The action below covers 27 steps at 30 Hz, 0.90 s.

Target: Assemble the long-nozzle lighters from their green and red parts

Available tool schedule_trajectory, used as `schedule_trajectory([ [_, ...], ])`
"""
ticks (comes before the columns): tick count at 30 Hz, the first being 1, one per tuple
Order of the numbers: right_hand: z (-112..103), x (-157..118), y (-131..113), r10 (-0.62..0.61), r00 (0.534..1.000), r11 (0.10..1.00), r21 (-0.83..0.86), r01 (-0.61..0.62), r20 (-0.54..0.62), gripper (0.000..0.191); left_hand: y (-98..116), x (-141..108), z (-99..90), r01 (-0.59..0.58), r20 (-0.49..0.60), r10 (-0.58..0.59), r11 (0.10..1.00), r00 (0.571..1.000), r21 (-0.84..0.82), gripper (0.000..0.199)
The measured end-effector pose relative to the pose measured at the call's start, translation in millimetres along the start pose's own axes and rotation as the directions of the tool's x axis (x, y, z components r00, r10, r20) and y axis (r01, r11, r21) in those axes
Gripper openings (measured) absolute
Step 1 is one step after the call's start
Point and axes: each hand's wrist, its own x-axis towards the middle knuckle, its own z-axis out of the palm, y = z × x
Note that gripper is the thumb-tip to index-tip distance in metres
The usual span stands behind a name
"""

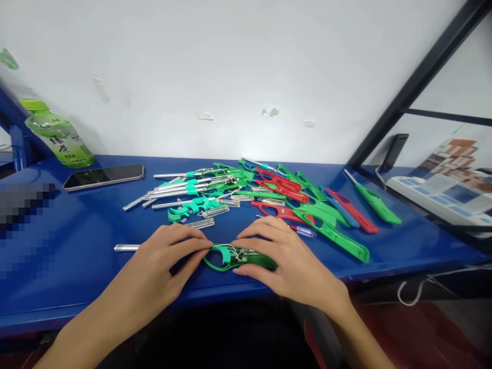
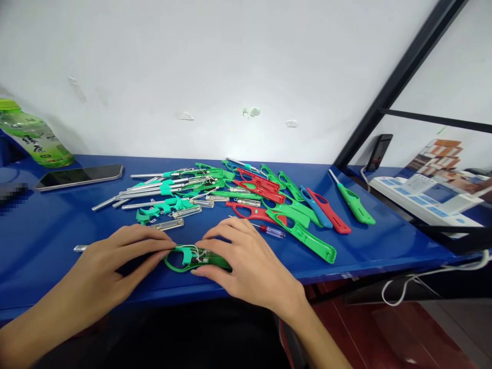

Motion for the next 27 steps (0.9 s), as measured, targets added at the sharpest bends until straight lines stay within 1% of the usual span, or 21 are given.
schedule_trajectory([
  [3, 0.4, 0.7, 1.1, -0.018, 0.999, 1.000, 0.011, 0.018, 0.027, 0.027, 1.0, -0.6, 0.5, -0.006, -0.011, 0.006, 1.000, 1.000, -0.011, 0.015],
  [8, 2.3, 0.8, 1.6, -0.029, 0.999, 1.000, -0.002, 0.029, 0.019, 0.035, 1.9, -1.3, 1.3, -0.008, -0.017, 0.008, 1.000, 1.000, 0.010, 0.014],
  [12, 2.7, 0.1, 1.9, -0.050, 0.998, 0.999, 0.010, 0.050, 0.035, 0.028, 2.7, -0.6, 1.6, -0.017, -0.009, 0.017, 1.000, 1.000, 0.016, 0.016],
  [20, 5.5, -0.5, 8.4, -0.083, 0.997, 0.996, 0.022, 0.083, -0.001, 0.025, 3.4, 0.9, 1.2, 0.000, -0.003, 0.000, 1.000, 1.000, 0.022, 0.014],
  [27, 8.1, -2.4, 14.4, -0.108, 0.994, 0.994, 0.017, 0.108, -0.010, 0.026, 9.4, 3.1, -0.5, 0.019, -0.012, -0.019, 0.999, 1.000, 0.033, 0.015],
])
